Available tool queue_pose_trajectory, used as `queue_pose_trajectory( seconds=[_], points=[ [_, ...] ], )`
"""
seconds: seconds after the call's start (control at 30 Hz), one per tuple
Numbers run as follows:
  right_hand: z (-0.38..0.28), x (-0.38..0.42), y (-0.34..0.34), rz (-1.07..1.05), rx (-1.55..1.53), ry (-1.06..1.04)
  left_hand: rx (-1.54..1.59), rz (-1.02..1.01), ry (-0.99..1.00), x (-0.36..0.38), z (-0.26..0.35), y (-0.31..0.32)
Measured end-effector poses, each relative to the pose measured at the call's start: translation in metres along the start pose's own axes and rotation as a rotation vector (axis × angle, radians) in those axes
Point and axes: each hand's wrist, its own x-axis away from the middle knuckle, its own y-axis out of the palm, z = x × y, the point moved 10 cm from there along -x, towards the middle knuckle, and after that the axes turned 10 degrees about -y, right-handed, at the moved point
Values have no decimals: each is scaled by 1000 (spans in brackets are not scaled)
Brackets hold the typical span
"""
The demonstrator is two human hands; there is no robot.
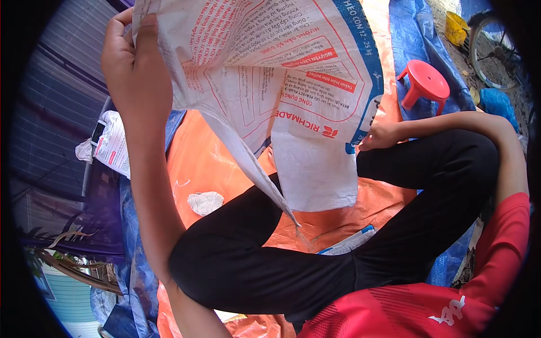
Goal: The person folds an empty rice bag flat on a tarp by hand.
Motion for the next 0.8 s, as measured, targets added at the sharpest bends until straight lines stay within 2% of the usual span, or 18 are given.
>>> queue_pose_trajectory(
  seconds=[0.1, 0.2, 0.4, 0.5, 0.6, 0.7, 0.8],
  points=[
    [13, -15, -1, 171, -54, -153, 77, -22, -7, 5, -3, 3],
    [13, -20, -1, 220, -106, -263, 110, -39, -28, 7, -8, 5],
    [-2, -11, -4, 171, -207, -190, 61, -59, -32, 16, -7, 8],
    [-15, -7, -7, 197, -248, -255, 78, -79, -47, 19, -7, 9],
    [-18, -3, -8, 148, -235, -139, 102, -63, -23, 22, -4, 10],
    [-23, 0, -11, 149, -215, -113, 127, -92, 35, 25, 2, 11],
    [-30, 2, -12, 146, -244, -125, 114, -95, 11, 26, -1, 10]
  ],
)
